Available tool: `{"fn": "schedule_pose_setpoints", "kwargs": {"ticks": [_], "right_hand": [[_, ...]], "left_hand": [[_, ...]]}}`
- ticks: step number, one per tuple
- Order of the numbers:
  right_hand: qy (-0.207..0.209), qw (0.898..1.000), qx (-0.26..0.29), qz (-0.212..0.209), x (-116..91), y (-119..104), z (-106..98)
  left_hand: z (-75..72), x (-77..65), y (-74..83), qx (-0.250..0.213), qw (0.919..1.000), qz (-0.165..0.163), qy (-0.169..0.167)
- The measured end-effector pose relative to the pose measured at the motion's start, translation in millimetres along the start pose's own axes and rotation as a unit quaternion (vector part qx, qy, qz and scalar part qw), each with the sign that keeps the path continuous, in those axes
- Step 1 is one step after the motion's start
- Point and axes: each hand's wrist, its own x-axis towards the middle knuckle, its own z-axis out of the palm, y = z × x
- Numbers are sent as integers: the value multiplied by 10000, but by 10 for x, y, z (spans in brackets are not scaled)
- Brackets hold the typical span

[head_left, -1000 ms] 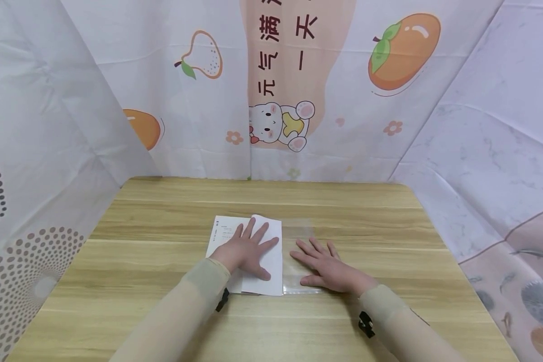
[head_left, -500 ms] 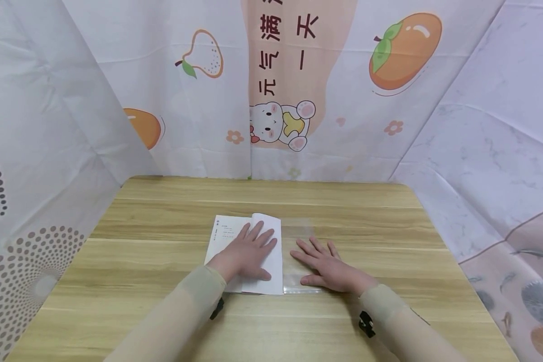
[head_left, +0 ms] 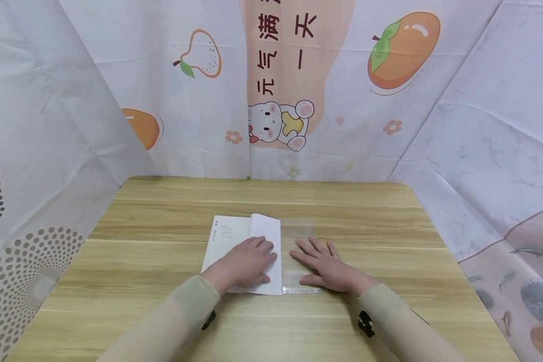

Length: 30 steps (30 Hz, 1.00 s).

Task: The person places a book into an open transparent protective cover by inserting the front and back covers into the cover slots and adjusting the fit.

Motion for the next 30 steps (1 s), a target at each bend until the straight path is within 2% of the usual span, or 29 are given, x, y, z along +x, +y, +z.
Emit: {"fn": "schedule_pose_setpoints", "kwargs": {"ticks": [4, 9, 19, 30], "right_hand": [[37, 10000, -28, -42, 2, -11, -5], [45, 10000, -43, -38, -3, -32, -23], [61, 10000, -74, -28, 2, -20, -11], [32, 10000, -35, 29, 10, -27, -12]], "left_hand": [[6, -57, 27, -225, 9996, -28, -152], [-11, -89, 50, -224, 9994, 41, -271], [14, -93, 57, -274, 9994, -46, -194], [31, -94, 83, -258, 9989, -348, -163]]}}
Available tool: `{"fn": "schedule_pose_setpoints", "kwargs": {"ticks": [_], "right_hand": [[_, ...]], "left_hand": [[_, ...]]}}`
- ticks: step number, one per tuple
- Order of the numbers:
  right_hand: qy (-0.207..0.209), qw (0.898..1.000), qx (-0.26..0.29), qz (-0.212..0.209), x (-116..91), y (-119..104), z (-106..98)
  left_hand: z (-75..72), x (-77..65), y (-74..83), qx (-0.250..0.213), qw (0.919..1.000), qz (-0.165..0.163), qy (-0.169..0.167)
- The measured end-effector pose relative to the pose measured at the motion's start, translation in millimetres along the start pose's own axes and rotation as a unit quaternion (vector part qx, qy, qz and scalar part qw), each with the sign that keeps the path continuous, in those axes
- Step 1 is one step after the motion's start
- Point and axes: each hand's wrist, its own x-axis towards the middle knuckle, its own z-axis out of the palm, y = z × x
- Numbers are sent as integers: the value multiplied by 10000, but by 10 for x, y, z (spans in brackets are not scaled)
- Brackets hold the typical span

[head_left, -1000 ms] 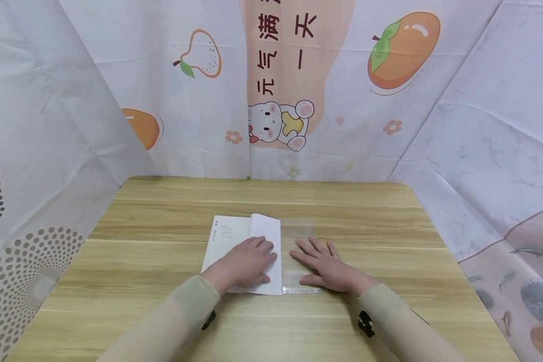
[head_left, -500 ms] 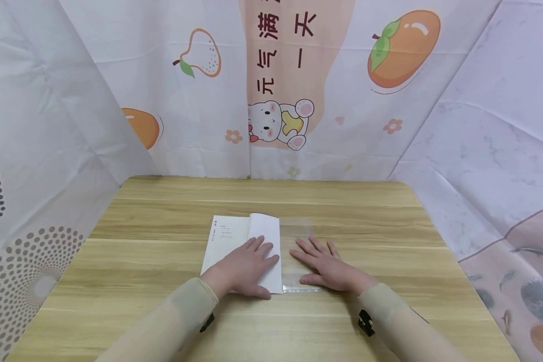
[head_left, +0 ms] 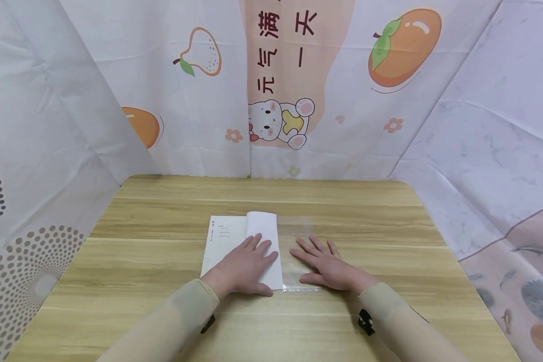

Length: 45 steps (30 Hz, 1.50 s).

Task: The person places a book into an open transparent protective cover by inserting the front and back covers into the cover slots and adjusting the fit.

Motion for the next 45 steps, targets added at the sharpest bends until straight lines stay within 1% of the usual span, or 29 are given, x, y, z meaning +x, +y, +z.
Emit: {"fn": "schedule_pose_setpoints", "kwargs": {"ticks": [8, 11, 18, 22, 27, 36, 42, 45], "right_hand": [[15, 10000, -41, -30, 7, -1, 3], [26, 10000, -37, -40, 6, -9, 0], [-4, 10000, -36, -26, 6, -21, -5], [-11, 10000, -43, -14, 8, -24, -9], [6, 10000, -70, -6, 5, -13, -1], [53, 9999, -96, -2, -2, -2, 17], [12, 10000, -83, 12, 1, -16, 5], [-8, 10000, -94, 19, 5, -19, 2]], "left_hand": [[4, -13, 23, 25, 9998, -162, 113], [6, -24, 11, 40, 9998, -183, 105], [43, -44, -42, -31, 9996, -165, 217], [61, -59, -65, 5, 9994, -258, 238], [78, -60, -56, 2, 9989, -364, 304], [102, -25, 21, 194, 9940, -749, 771], [122, 11, 72, 355, 9864, -1081, 1183], [137, 30, 100, 402, 9823, -1286, 1304]]}}
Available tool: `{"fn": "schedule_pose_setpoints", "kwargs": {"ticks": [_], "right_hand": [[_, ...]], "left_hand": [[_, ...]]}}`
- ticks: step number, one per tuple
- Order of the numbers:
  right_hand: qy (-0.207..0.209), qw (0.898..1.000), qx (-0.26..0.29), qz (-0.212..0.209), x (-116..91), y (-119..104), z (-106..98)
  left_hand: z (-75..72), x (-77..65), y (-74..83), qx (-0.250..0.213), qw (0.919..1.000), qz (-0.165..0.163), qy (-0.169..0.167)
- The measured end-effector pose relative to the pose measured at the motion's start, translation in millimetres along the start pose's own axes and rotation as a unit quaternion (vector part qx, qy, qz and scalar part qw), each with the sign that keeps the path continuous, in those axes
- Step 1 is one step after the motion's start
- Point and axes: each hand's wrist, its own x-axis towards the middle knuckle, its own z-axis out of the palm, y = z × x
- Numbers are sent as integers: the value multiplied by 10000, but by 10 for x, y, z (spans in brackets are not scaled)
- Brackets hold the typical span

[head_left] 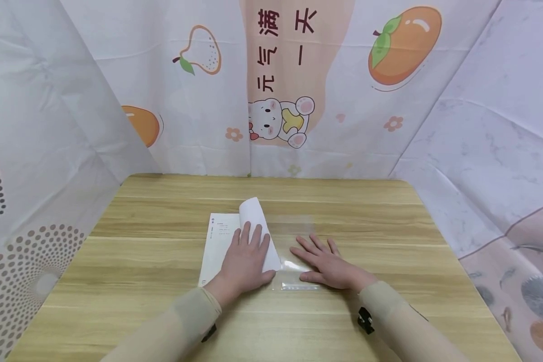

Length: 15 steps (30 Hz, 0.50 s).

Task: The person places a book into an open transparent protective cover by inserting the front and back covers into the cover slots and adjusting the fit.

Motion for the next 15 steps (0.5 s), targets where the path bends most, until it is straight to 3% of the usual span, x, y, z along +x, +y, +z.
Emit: {"fn": "schedule_pose_setpoints", "kwargs": {"ticks": [7, 15], "right_hand": [[8, 10000, 19, 3, 2, 1, -8], [27, 10000, -74, -22, -4, 20, 3]], "left_hand": [[-14, 30, 68, 328, 9989, -328, 111], [-25, 40, 74, 177, 9991, -312, -210]]}}
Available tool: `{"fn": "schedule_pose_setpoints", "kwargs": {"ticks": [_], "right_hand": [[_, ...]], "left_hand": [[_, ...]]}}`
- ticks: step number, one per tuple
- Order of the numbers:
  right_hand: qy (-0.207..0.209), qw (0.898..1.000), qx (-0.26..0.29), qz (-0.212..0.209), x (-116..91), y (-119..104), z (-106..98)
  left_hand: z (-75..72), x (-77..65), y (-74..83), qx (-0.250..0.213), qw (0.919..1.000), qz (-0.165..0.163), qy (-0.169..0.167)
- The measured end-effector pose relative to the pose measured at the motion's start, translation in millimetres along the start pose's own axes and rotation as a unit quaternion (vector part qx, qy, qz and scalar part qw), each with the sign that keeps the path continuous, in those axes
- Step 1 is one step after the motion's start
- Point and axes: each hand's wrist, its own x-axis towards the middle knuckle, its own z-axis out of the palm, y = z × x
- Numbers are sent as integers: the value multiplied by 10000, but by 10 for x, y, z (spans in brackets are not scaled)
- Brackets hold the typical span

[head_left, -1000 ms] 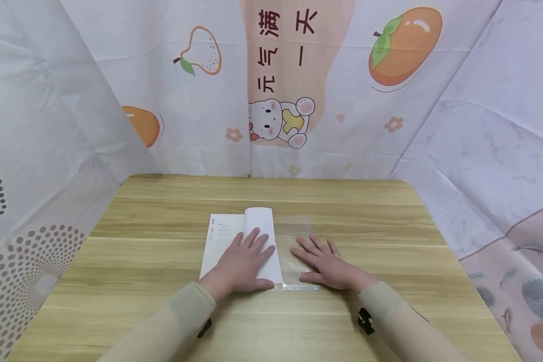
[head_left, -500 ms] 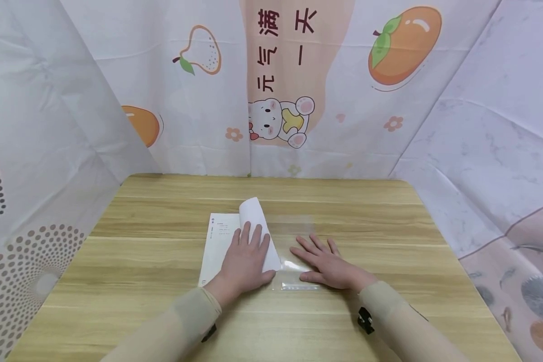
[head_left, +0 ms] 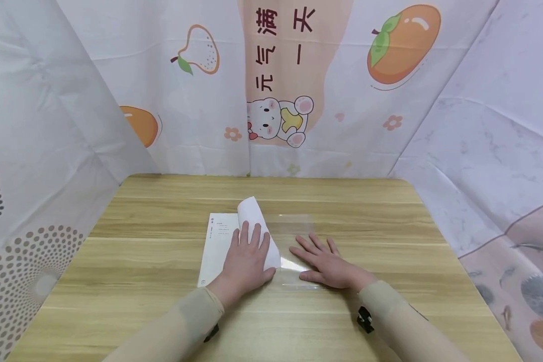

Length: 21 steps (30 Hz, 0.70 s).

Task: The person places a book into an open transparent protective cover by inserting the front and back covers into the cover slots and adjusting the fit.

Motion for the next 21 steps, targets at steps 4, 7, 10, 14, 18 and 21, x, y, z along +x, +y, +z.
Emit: {"fn": "schedule_pose_setpoints", "kwargs": {"ticks": [4, 7, 10, 14, 18, 21], "right_hand": [[-32, 10000, 9, 14, 1, -4, -3], [-59, 10000, 15, 38, 2, -3, -2], [-80, 9999, 29, 55, 0, -3, -5], [-81, 9999, 33, 50, -3, -7, -9], [-68, 10000, 43, 35, -6, -12, -14], [-64, 10000, 62, 29, -7, -14, -17]], "left_hand": [[-13, -4, -4, -38, 10000, 12, -61], [-15, -4, -6, -87, 9999, 44, -38], [-6, -2, -9, -156, 9998, 87, 18], [25, 5, -15, -225, 9996, 143, -60], [54, 10, -23, -272, 9993, 224, -96], [56, 11, -30, -296, 9991, 281, -133]]}}
